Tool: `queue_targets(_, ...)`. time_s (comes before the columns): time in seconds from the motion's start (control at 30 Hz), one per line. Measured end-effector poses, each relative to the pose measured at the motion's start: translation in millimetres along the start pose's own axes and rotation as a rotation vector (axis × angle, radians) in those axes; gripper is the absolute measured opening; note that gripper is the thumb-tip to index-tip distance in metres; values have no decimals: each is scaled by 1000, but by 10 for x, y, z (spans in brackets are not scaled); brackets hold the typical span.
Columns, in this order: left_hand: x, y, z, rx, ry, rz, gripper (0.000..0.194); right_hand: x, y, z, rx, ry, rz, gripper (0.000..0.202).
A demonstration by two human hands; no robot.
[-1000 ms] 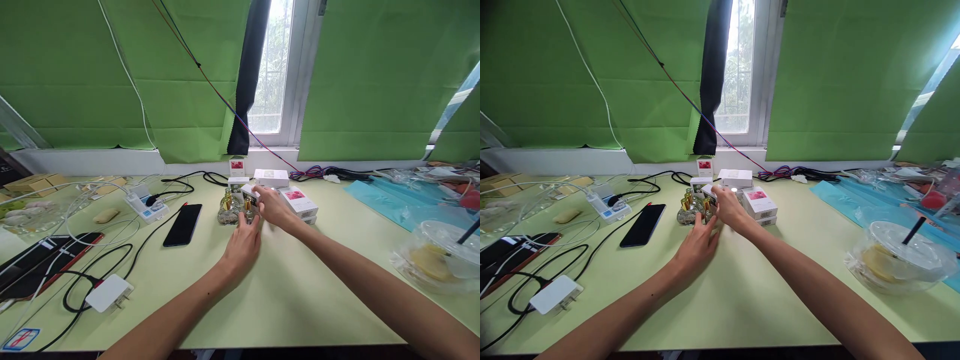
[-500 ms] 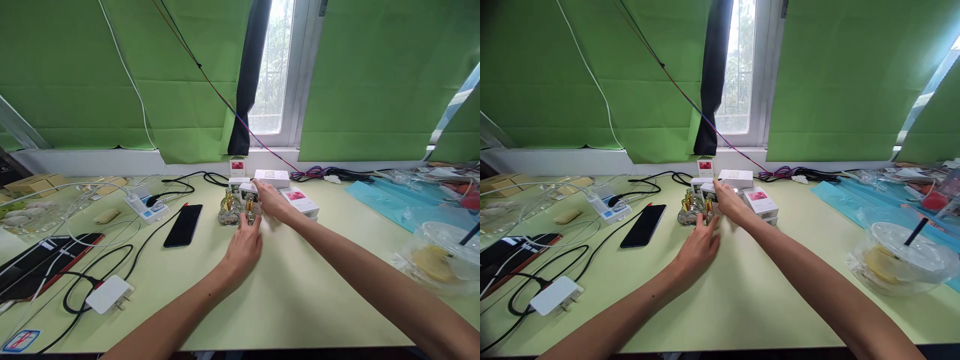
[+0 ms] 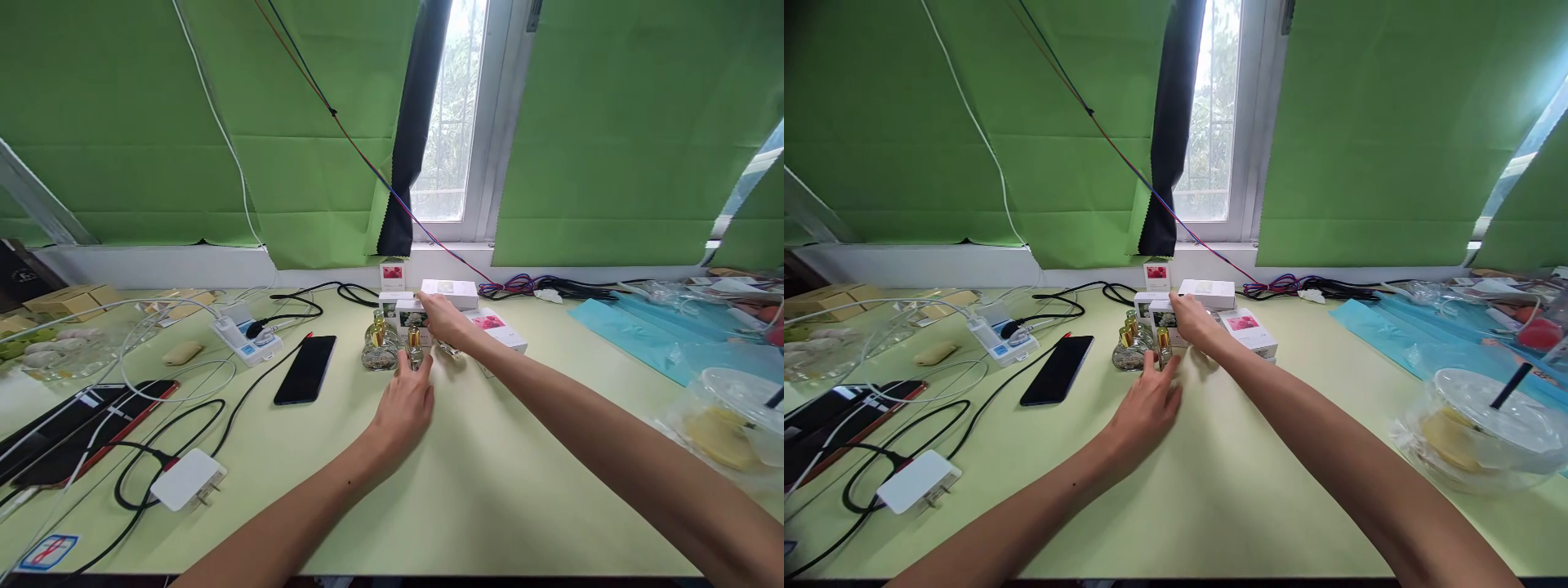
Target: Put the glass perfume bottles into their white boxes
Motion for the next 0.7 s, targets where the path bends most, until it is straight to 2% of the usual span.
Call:
queue_targets(0.5,3,10,-19,18,-4,-34,39,12,-64,-64,-32,-23,-53,36)
queue_targets(0.7,-6,9,-13,48,-4,-37,38,14,7,-89,-100,-63,-49,37)
Point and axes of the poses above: each hand's wrist, its own y-axis away from the middle knuckle, its own z-axis out of the back of the hand, x = y × z, the point moved 2 cm from there along -y, towards the middle knuckle, and after that the axes turned 2 degrees about -y, right-handed, at the moved point
